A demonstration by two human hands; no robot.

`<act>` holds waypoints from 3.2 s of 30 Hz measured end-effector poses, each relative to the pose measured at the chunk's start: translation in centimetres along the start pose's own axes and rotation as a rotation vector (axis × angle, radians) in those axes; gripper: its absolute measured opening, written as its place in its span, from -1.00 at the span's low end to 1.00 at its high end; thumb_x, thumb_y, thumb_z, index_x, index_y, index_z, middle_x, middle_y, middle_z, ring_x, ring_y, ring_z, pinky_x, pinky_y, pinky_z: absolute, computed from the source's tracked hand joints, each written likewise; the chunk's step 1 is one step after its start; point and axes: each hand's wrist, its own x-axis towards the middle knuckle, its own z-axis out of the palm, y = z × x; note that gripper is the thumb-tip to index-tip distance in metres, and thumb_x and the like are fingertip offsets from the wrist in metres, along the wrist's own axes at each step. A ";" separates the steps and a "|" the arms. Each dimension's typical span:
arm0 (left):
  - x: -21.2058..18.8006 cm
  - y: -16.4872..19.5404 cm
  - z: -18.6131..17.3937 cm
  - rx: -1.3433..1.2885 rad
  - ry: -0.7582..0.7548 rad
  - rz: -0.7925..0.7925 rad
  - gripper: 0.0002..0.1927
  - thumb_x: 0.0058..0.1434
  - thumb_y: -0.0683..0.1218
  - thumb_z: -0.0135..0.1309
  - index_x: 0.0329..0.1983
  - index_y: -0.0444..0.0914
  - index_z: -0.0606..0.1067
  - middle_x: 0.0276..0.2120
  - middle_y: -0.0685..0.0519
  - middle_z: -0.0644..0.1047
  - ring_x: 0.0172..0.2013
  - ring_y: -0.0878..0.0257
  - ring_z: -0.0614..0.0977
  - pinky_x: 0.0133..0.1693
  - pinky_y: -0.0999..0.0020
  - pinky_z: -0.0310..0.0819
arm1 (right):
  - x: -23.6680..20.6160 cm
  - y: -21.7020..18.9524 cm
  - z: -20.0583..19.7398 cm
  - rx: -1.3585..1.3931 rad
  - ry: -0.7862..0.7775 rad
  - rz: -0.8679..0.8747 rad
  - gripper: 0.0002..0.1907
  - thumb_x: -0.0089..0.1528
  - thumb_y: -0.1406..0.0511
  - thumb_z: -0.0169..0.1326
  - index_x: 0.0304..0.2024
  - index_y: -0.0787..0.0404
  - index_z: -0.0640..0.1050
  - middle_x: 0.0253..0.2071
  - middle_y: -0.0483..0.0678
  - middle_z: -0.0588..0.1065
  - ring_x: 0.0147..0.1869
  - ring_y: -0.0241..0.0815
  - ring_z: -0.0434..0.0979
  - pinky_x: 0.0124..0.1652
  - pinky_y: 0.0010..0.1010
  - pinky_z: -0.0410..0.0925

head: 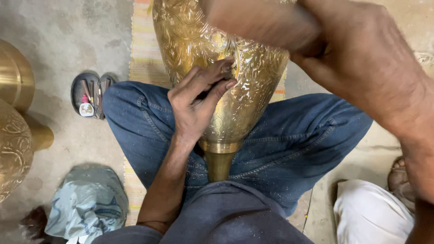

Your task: The person sits cross-legged on the floor with a large brass vase held between their legs. They hold a chisel against the vase's embossed floral surface and strike it with a wooden mallet, repositioning the chisel repeatedly to work the decorated metal surface.

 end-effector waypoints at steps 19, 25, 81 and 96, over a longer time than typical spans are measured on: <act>0.8 0.6 -0.5 -0.136 0.214 0.095 -0.73 0.23 -0.27 0.28 -0.01 -0.26 0.55 -0.27 0.01 0.63 -0.20 0.26 0.73 -0.13 0.36 0.74 | -5.0 -1.0 3.5 -0.068 0.105 0.275 -0.74 0.27 0.46 0.28 -0.09 0.20 0.46 -0.23 0.01 0.52 -0.13 -0.04 0.55 -0.16 -0.15 0.37; 2.3 0.4 -3.1 -0.109 -0.012 0.053 -0.69 0.32 -0.21 0.29 0.10 -0.25 0.52 -0.16 -0.03 0.65 -0.18 0.25 0.75 -0.11 0.38 0.76 | -9.3 -3.4 8.9 0.172 0.122 0.612 -0.70 0.24 0.42 0.28 -0.08 0.27 0.43 -0.24 0.13 0.51 -0.12 0.18 0.56 -0.16 -0.02 0.37; 3.8 -0.1 -2.0 0.086 -0.529 0.304 -0.66 0.30 -0.15 0.35 0.10 -0.27 0.56 -0.06 -0.05 0.65 -0.07 0.20 0.75 -0.05 0.38 0.77 | -8.9 -2.7 6.1 0.470 0.276 0.565 -0.76 0.23 0.37 0.27 -0.17 0.27 0.45 -0.31 -0.05 0.55 -0.24 -0.19 0.58 -0.24 -0.25 0.40; 3.8 -0.4 -1.7 0.049 -0.528 0.296 -0.64 0.32 -0.15 0.34 0.14 -0.27 0.56 -0.07 -0.05 0.65 -0.07 0.18 0.76 -0.08 0.37 0.78 | -9.1 -2.9 6.1 0.258 0.212 0.545 -0.81 0.21 0.44 0.30 -0.22 0.29 0.53 -0.40 -0.01 0.54 -0.37 -0.13 0.58 -0.32 -0.21 0.40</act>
